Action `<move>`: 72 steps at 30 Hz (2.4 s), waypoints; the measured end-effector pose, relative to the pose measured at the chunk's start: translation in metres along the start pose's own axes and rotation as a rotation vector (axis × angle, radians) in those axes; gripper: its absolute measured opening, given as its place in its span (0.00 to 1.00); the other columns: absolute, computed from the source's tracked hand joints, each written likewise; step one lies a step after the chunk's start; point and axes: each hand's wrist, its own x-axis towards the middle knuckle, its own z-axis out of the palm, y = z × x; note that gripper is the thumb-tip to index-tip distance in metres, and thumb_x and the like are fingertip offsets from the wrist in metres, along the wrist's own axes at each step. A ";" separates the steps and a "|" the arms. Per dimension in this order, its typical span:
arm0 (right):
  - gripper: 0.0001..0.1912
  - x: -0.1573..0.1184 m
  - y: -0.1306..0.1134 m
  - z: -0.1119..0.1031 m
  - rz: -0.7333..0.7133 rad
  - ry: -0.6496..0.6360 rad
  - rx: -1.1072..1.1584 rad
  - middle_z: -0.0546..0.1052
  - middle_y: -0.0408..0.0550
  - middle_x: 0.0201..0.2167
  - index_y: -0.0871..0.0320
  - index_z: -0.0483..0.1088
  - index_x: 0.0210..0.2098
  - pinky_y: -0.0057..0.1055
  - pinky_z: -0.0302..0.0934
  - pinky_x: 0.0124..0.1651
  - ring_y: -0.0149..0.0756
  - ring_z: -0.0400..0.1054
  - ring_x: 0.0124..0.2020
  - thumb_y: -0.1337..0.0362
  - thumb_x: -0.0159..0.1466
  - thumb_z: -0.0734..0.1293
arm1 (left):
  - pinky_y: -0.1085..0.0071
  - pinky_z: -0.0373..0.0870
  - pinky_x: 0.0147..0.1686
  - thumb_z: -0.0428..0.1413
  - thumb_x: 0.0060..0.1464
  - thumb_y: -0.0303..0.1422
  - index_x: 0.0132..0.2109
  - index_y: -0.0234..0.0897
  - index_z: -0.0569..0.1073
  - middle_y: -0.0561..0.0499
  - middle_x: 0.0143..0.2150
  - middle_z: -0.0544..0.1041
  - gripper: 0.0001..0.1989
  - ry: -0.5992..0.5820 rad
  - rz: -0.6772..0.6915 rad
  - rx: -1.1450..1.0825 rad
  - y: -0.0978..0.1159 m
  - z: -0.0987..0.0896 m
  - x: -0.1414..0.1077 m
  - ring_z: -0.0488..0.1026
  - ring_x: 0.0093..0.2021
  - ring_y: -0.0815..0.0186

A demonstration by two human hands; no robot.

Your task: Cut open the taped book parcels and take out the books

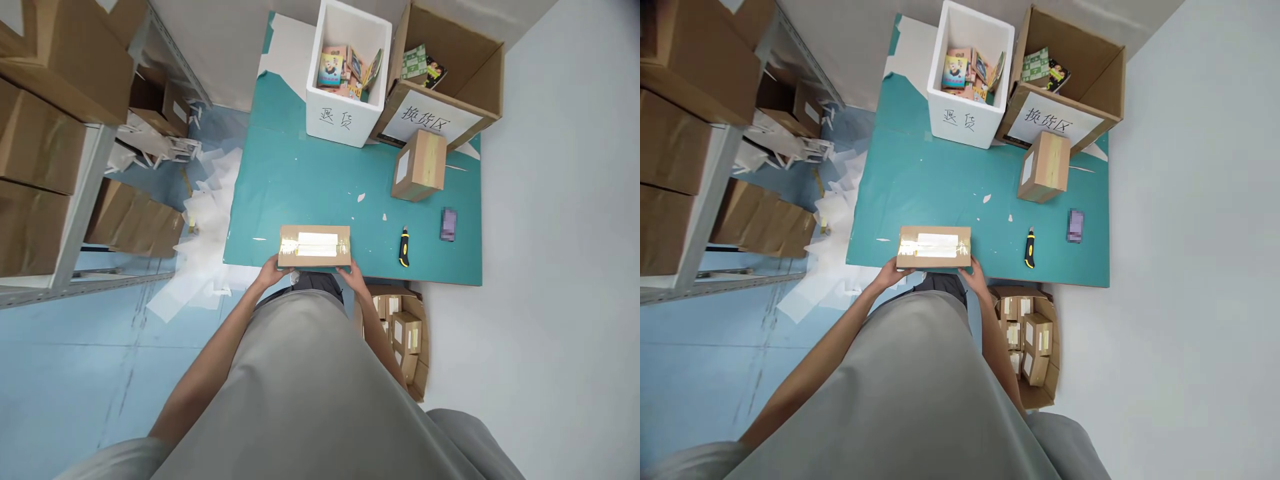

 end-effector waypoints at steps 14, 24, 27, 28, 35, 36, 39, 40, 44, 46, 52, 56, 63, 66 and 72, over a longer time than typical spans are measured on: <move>0.41 0.013 -0.037 -0.008 0.062 0.124 0.082 0.77 0.57 0.67 0.55 0.78 0.63 0.52 0.62 0.74 0.53 0.68 0.70 0.30 0.67 0.65 | 0.56 0.75 0.61 0.66 0.52 0.54 0.51 0.34 0.82 0.38 0.57 0.84 0.29 0.085 -0.061 -0.225 0.044 -0.003 0.005 0.79 0.59 0.48; 0.37 -0.004 -0.030 0.008 0.108 0.173 0.073 0.82 0.56 0.59 0.56 0.76 0.65 0.52 0.68 0.68 0.52 0.75 0.62 0.37 0.71 0.58 | 0.56 0.78 0.57 0.58 0.62 0.44 0.53 0.34 0.78 0.36 0.55 0.83 0.20 0.153 -0.161 -0.229 0.014 -0.001 -0.001 0.83 0.54 0.52; 0.36 -0.007 -0.039 0.005 0.097 0.166 0.059 0.82 0.59 0.57 0.58 0.78 0.62 0.53 0.68 0.67 0.54 0.76 0.59 0.39 0.70 0.61 | 0.60 0.80 0.50 0.58 0.65 0.44 0.53 0.36 0.74 0.39 0.51 0.84 0.18 0.183 -0.126 -0.225 0.017 0.001 -0.005 0.85 0.47 0.56; 0.35 -0.008 -0.043 0.002 0.089 0.173 0.056 0.82 0.59 0.57 0.58 0.79 0.61 0.53 0.68 0.67 0.54 0.75 0.59 0.39 0.69 0.61 | 0.61 0.80 0.47 0.57 0.66 0.45 0.51 0.36 0.73 0.39 0.49 0.84 0.17 0.204 -0.113 -0.220 0.020 0.002 -0.007 0.85 0.44 0.57; 0.39 -0.007 -0.082 -0.032 -0.063 0.312 0.052 0.76 0.60 0.62 0.57 0.72 0.70 0.44 0.72 0.64 0.49 0.73 0.62 0.39 0.70 0.65 | 0.69 0.77 0.35 0.54 0.69 0.49 0.41 0.39 0.66 0.39 0.53 0.83 0.17 0.252 0.102 -0.315 0.068 -0.003 -0.020 0.85 0.36 0.63; 0.38 -0.005 -0.087 -0.036 -0.077 0.320 0.039 0.76 0.59 0.61 0.56 0.72 0.70 0.43 0.72 0.64 0.48 0.73 0.61 0.39 0.70 0.65 | 0.69 0.77 0.34 0.54 0.69 0.47 0.42 0.39 0.66 0.40 0.54 0.83 0.16 0.235 0.110 -0.338 0.075 -0.003 -0.020 0.85 0.36 0.64; 0.36 0.001 -0.092 -0.045 -0.078 0.329 0.022 0.77 0.60 0.59 0.56 0.74 0.68 0.44 0.72 0.63 0.48 0.74 0.59 0.40 0.70 0.65 | 0.70 0.77 0.33 0.57 0.65 0.39 0.47 0.38 0.66 0.39 0.58 0.81 0.11 0.185 0.066 -0.357 0.086 0.002 -0.017 0.84 0.34 0.65; 0.36 0.002 -0.090 -0.047 -0.064 0.334 0.025 0.77 0.60 0.59 0.57 0.75 0.68 0.46 0.72 0.63 0.49 0.74 0.58 0.40 0.70 0.65 | 0.69 0.77 0.32 0.57 0.64 0.37 0.48 0.37 0.66 0.38 0.58 0.81 0.11 0.174 0.052 -0.353 0.088 0.005 -0.017 0.84 0.33 0.65; 0.37 -0.001 -0.076 -0.051 0.027 0.335 0.062 0.78 0.63 0.60 0.59 0.76 0.66 0.50 0.72 0.64 0.53 0.75 0.58 0.40 0.68 0.67 | 0.69 0.77 0.33 0.58 0.63 0.38 0.51 0.36 0.70 0.36 0.61 0.80 0.14 0.116 0.052 -0.333 0.089 0.018 -0.024 0.85 0.34 0.65; 0.37 -0.006 -0.068 -0.052 0.066 0.328 0.100 0.77 0.63 0.63 0.59 0.76 0.65 0.51 0.72 0.64 0.55 0.76 0.59 0.41 0.66 0.68 | 0.69 0.77 0.35 0.60 0.62 0.42 0.46 0.36 0.72 0.35 0.65 0.78 0.13 0.106 0.040 -0.300 0.091 0.023 -0.030 0.84 0.34 0.65; 0.34 -0.008 -0.055 -0.062 0.054 0.308 0.172 0.78 0.60 0.65 0.58 0.77 0.64 0.53 0.71 0.66 0.55 0.76 0.61 0.43 0.66 0.68 | 0.66 0.78 0.39 0.55 0.66 0.50 0.34 0.37 0.71 0.38 0.54 0.84 0.21 0.123 0.015 -0.231 0.102 0.028 -0.026 0.85 0.38 0.60; 0.29 -0.001 -0.038 -0.073 0.101 0.230 0.196 0.82 0.58 0.61 0.56 0.79 0.61 0.53 0.71 0.66 0.53 0.76 0.62 0.46 0.69 0.66 | 0.65 0.80 0.38 0.52 0.62 0.37 0.56 0.36 0.73 0.37 0.60 0.82 0.18 0.128 -0.003 -0.238 0.091 0.019 -0.011 0.84 0.36 0.63; 0.30 0.006 -0.017 -0.059 0.166 0.028 0.180 0.86 0.58 0.51 0.60 0.82 0.52 0.57 0.71 0.62 0.56 0.79 0.53 0.51 0.54 0.77 | 0.50 0.80 0.58 0.60 0.46 0.27 0.62 0.34 0.77 0.36 0.66 0.78 0.33 0.047 -0.099 -0.027 0.055 0.029 -0.003 0.82 0.54 0.51; 0.32 0.007 -0.021 -0.060 0.176 0.007 0.185 0.86 0.57 0.52 0.58 0.83 0.51 0.55 0.72 0.62 0.56 0.78 0.55 0.46 0.53 0.79 | 0.51 0.74 0.66 0.62 0.48 0.30 0.59 0.35 0.81 0.40 0.66 0.79 0.29 0.031 -0.035 -0.033 0.055 0.035 -0.004 0.75 0.67 0.47; 0.34 0.034 -0.050 -0.090 0.038 0.031 0.204 0.81 0.56 0.60 0.57 0.84 0.53 0.45 0.71 0.64 0.52 0.73 0.63 0.35 0.62 0.72 | 0.55 0.69 0.70 0.67 0.55 0.45 0.56 0.36 0.84 0.39 0.73 0.72 0.25 0.081 0.052 -0.021 0.079 0.017 0.020 0.67 0.74 0.46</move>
